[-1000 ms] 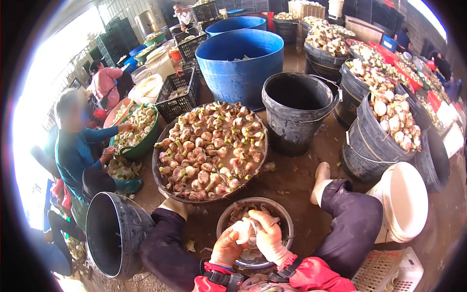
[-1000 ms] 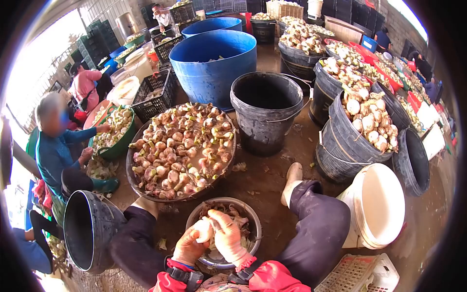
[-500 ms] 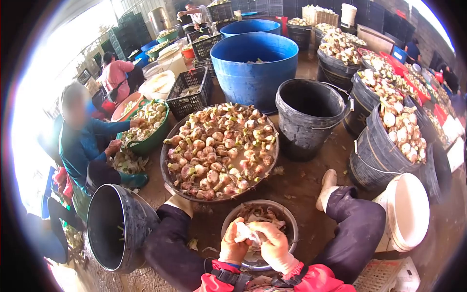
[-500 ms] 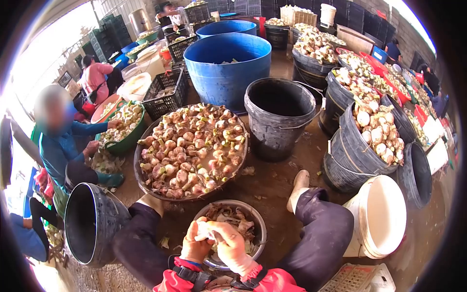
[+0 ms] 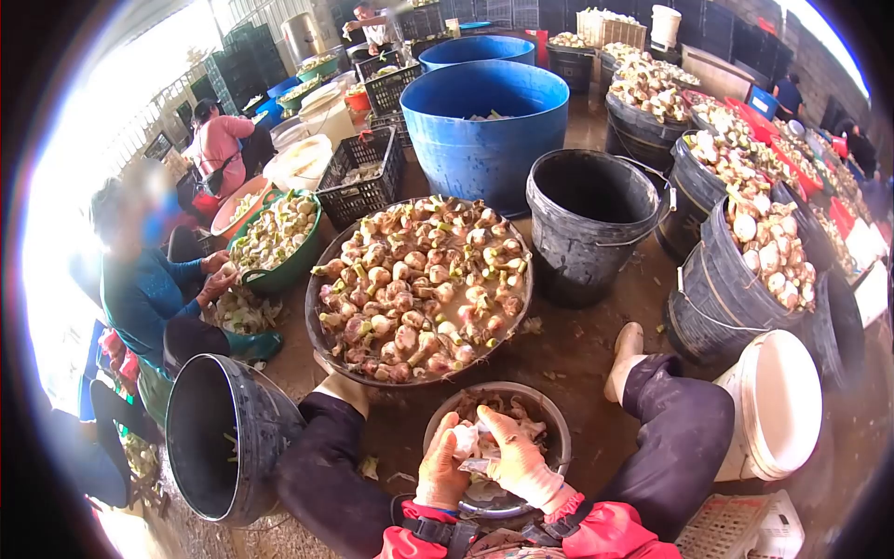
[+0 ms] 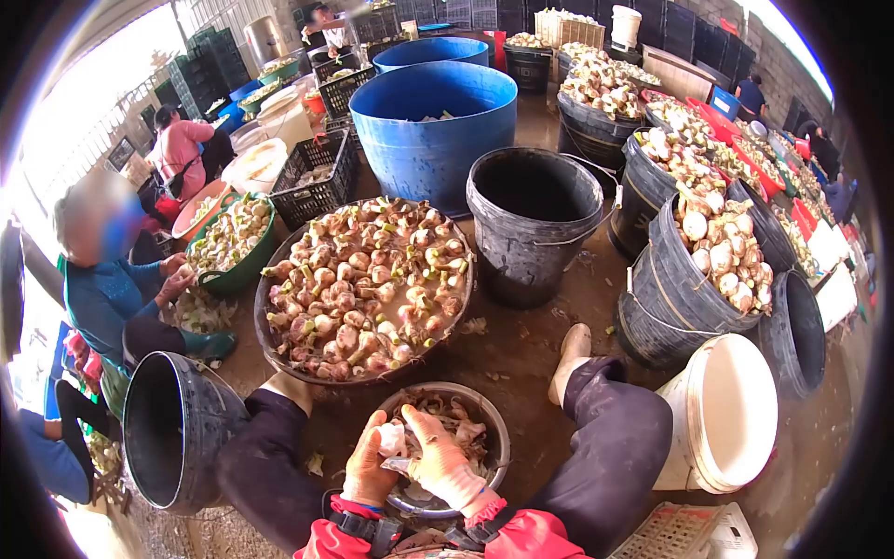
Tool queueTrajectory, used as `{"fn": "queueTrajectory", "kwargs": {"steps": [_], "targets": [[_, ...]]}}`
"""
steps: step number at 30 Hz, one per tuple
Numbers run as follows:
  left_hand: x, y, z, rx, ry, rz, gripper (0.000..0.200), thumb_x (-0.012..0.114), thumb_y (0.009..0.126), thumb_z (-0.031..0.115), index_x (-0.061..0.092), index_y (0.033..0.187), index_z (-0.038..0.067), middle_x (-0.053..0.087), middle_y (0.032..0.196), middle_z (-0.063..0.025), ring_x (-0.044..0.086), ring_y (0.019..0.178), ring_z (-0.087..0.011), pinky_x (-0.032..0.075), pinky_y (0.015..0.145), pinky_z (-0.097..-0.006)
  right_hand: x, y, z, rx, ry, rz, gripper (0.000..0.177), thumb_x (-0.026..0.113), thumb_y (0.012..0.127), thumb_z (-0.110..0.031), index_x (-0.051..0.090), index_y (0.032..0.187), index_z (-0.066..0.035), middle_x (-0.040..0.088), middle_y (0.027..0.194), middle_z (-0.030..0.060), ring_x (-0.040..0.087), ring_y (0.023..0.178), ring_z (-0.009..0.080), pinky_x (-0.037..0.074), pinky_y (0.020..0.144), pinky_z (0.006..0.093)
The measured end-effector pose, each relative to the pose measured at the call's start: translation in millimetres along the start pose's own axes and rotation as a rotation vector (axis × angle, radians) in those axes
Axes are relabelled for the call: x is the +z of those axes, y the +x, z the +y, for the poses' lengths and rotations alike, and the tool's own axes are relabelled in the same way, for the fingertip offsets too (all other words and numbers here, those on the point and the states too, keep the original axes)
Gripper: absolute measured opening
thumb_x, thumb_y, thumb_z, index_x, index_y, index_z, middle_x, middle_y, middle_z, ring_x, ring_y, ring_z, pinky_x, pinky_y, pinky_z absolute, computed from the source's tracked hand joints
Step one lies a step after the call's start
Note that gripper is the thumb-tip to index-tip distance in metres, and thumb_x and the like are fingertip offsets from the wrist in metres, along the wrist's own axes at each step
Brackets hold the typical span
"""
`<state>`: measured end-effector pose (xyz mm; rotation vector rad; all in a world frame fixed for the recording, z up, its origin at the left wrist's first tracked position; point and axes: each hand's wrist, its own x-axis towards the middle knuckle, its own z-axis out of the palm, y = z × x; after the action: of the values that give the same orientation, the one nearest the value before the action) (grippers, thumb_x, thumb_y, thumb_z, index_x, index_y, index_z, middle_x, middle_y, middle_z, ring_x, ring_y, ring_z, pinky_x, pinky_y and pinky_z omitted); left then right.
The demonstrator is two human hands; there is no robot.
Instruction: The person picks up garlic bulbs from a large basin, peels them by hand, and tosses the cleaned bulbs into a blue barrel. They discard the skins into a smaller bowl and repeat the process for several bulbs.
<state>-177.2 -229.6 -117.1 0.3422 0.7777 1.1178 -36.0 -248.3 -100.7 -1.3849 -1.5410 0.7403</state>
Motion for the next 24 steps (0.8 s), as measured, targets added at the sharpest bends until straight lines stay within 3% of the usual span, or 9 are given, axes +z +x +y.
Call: {"fn": "queueTrajectory", "kwargs": {"steps": [6,10,12,14,15,19,21,23,24], "targets": [[-3.3,-5.1,4.0,-0.169,0.001,-0.107,0.068,0.068,0.080,0.054,0.051,0.127,0.007,0.060,0.117,-0.0119,0.058,0.103,-0.0254,0.047,0.085,-0.0431,-5.6,-0.5,7.8,0.535,0.508,-0.045,0.055,0.068,0.080,0.005,0.051,0.131,-0.005,0.062,0.108,0.0050,0.059,0.095,0.0131,0.050,0.084,0.0258],[-0.7,2.2,5.8,-0.119,0.396,-0.213,0.054,0.071,0.082,0.040,0.054,0.118,0.004,0.063,0.107,-0.0134,0.064,0.087,-0.0245,0.054,0.069,-0.0331,-1.4,-0.4,16.4,0.467,0.618,0.062,0.034,0.064,0.088,-0.008,0.059,0.121,-0.003,0.065,0.093,0.0058,0.062,0.084,0.0130,0.052,0.076,0.0272],[10.9,-6.9,19.9,-0.078,0.345,-0.039,0.047,0.071,0.084,0.031,0.054,0.116,0.002,0.063,0.098,-0.0131,0.065,0.079,-0.0236,0.055,0.062,-0.0301,-9.4,5.3,14.9,0.752,1.059,0.164,0.029,0.062,0.091,-0.015,0.060,0.118,-0.005,0.065,0.088,0.0064,0.062,0.069,0.0144,0.052,0.066,0.0282],[31.5,-19.4,62.1,0.153,0.332,0.001,0.051,0.063,0.087,0.038,0.051,0.118,0.000,0.062,0.093,-0.0140,0.065,0.076,-0.0246,0.054,0.056,-0.0307,-5.3,2.8,35.5,0.766,1.059,0.290,0.035,0.047,0.087,0.001,0.059,0.119,-0.004,0.064,0.089,0.0086,0.060,0.067,0.0152,0.053,0.063,0.0276],[43.2,-26.5,91.2,0.302,0.359,0.060,0.052,0.058,0.089,0.043,0.052,0.118,0.000,0.062,0.094,-0.0140,0.065,0.075,-0.0244,0.053,0.055,-0.0299,-3.3,3.2,42.8,0.775,1.037,0.300,0.026,0.059,0.090,-0.011,0.061,0.116,-0.005,0.065,0.086,0.0081,0.061,0.064,0.0163,0.053,0.059,0.0295],[47.3,-59.2,219.4,0.876,0.540,0.380,0.044,0.053,0.094,0.037,0.053,0.121,0.002,0.060,0.092,-0.0067,0.062,0.072,-0.0157,0.048,0.050,-0.0200,10.5,4.4,45.2,0.918,0.994,0.238,0.032,0.045,0.089,0.004,0.062,0.115,-0.003,0.064,0.091,0.0076,0.061,0.069,0.0143,0.053,0.061,0.0252],[22.3,-80.7,285.2,0.936,0.597,0.533,0.045,0.056,0.092,0.037,0.053,0.122,0.003,0.062,0.095,-0.0059,0.063,0.083,-0.0173,0.052,0.064,-0.0236,16.7,1.3,47.0,0.885,1.019,0.186,0.032,0.045,0.088,0.004,0.064,0.113,-0.004,0.065,0.091,0.0079,0.061,0.069,0.0138,0.053,0.062,0.0253],[-17.8,-82.1,336.7,1.033,1.068,0.704,0.045,0.062,0.089,0.029,0.053,0.126,0.004,0.061,0.109,-0.0097,0.059,0.103,-0.0235,0.048,0.087,-0.0334,23.9,-1.1,54.0,0.908,1.023,0.166,0.032,0.046,0.088,0.004,0.064,0.114,-0.004,0.065,0.092,0.0075,0.060,0.069,0.0131,0.052,0.062,0.0246],[-16.0,-80.2,341.2,0.982,1.643,1.045,0.046,0.063,0.086,0.024,0.053,0.126,0.004,0.058,0.116,-0.0129,0.054,0.110,-0.0275,0.042,0.094,-0.0376,26.8,-0.4,57.9,0.923,1.009,0.143,0.032,0.046,0.088,0.004,0.064,0.114,-0.004,0.065,0.093,0.0070,0.060,0.068,0.0124,0.051,0.062,0.0238]]}}
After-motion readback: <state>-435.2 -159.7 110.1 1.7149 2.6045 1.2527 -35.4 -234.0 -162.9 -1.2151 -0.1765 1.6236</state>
